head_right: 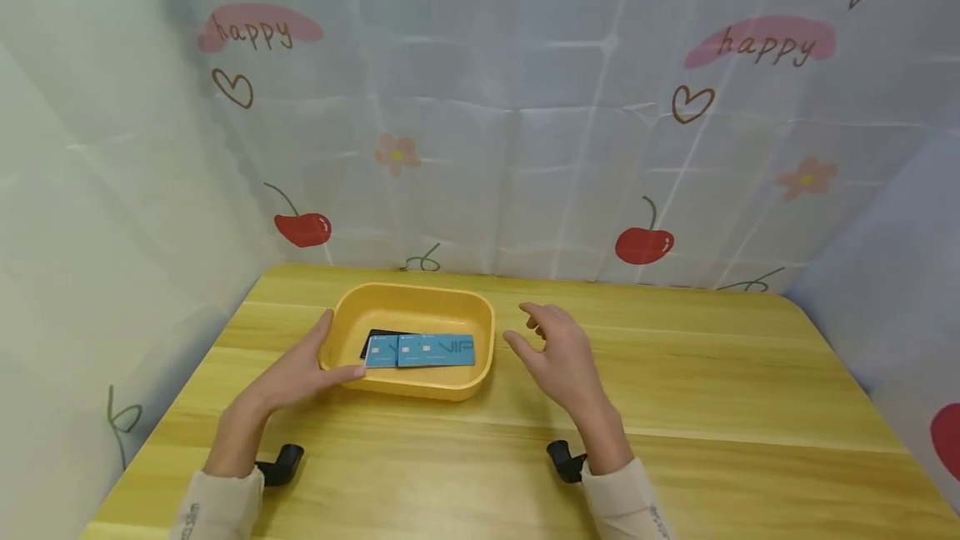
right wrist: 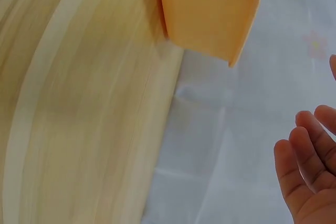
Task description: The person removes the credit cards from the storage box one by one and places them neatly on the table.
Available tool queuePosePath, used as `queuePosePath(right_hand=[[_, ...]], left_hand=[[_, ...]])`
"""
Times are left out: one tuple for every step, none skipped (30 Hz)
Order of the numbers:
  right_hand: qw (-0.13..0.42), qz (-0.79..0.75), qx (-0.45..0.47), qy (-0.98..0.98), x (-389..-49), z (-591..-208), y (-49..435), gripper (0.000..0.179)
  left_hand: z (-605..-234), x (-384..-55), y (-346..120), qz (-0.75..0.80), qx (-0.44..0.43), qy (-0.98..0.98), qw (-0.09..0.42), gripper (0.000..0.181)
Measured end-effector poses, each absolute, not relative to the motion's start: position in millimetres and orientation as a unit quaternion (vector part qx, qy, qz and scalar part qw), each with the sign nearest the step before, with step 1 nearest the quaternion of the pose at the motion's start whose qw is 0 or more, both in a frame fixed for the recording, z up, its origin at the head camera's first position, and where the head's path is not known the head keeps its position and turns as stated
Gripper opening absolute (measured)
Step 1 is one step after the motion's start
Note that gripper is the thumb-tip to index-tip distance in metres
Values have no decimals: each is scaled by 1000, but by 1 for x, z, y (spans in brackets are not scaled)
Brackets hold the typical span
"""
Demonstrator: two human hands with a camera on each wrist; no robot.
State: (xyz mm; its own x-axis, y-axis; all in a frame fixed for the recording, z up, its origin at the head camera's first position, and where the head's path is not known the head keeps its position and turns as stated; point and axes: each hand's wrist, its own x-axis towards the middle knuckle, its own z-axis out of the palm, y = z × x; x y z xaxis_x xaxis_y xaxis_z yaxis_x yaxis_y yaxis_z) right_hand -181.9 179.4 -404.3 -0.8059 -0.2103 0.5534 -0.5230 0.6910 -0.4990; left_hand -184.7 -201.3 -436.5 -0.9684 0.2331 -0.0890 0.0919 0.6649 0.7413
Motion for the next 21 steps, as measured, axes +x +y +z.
queuePosePath(right_hand=[[230, 336, 207, -890, -183, -404, 177, 41], [227, 337, 208, -890, -183, -405, 175, 41], [225, 340, 209, -889, -184, -405, 173, 41], [224, 343, 212, -887, -184, -406, 170, 40], [222, 347, 214, -885, -184, -407, 168, 40], [222, 349, 216, -884, -185, -407, 166, 40], [222, 354, 218, -882, -185, -408, 164, 40], [221, 359, 220, -880, -185, -409, 162, 40], [220, 362, 221, -878, -185, -409, 160, 40], [219, 364, 223, -877, -186, -409, 158, 40], [217, 365, 225, -877, -186, -410, 157, 41], [215, 367, 227, -876, -187, -410, 155, 41], [212, 368, 230, -875, -187, -409, 154, 41], [209, 368, 233, -876, -188, -409, 152, 42], [205, 366, 237, -876, -189, -409, 150, 42], [199, 367, 242, -876, -190, -409, 148, 42], [192, 368, 248, -875, -191, -408, 145, 42], [186, 368, 253, -875, -192, -407, 142, 42], [178, 368, 257, -876, -193, -406, 139, 42], [169, 367, 261, -877, -194, -406, 136, 43], [159, 367, 264, -877, -194, -405, 134, 44]], left_hand=[[-436, -185, -201, 403, 87, 907, 89, 124], [-436, -184, -202, 407, 85, 905, 90, 124], [-436, -184, -202, 410, 82, 903, 93, 124], [-435, -183, -202, 412, 78, 902, 97, 124], [-435, -183, -203, 415, 72, 901, 101, 124], [-434, -182, -204, 418, 67, 900, 104, 124], [-433, -182, -204, 421, 61, 899, 107, 124], [-433, -181, -205, 422, 56, 898, 108, 125], [-432, -181, -205, 425, 54, 897, 110, 125], [-432, -182, -205, 429, 52, 895, 112, 125], [-432, -182, -204, 433, 51, 893, 113, 126], [-432, -182, -203, 436, 50, 891, 114, 126], [-432, -182, -202, 439, 50, 889, 116, 126], [-432, -182, -201, 443, 50, 888, 117, 126], [-432, -182, -200, 445, 50, 886, 119, 126], [-432, -181, -200, 447, 47, 885, 120, 126], [-432, -181, -199, 447, 45, 885, 119, 127], [-432, -181, -199, 447, 44, 885, 119, 127], [-432, -181, -199, 448, 44, 885, 119, 127], [-433, -182, -198, 447, 43, 886, 119, 126], [-433, -183, -198, 446, 43, 886, 118, 126]])
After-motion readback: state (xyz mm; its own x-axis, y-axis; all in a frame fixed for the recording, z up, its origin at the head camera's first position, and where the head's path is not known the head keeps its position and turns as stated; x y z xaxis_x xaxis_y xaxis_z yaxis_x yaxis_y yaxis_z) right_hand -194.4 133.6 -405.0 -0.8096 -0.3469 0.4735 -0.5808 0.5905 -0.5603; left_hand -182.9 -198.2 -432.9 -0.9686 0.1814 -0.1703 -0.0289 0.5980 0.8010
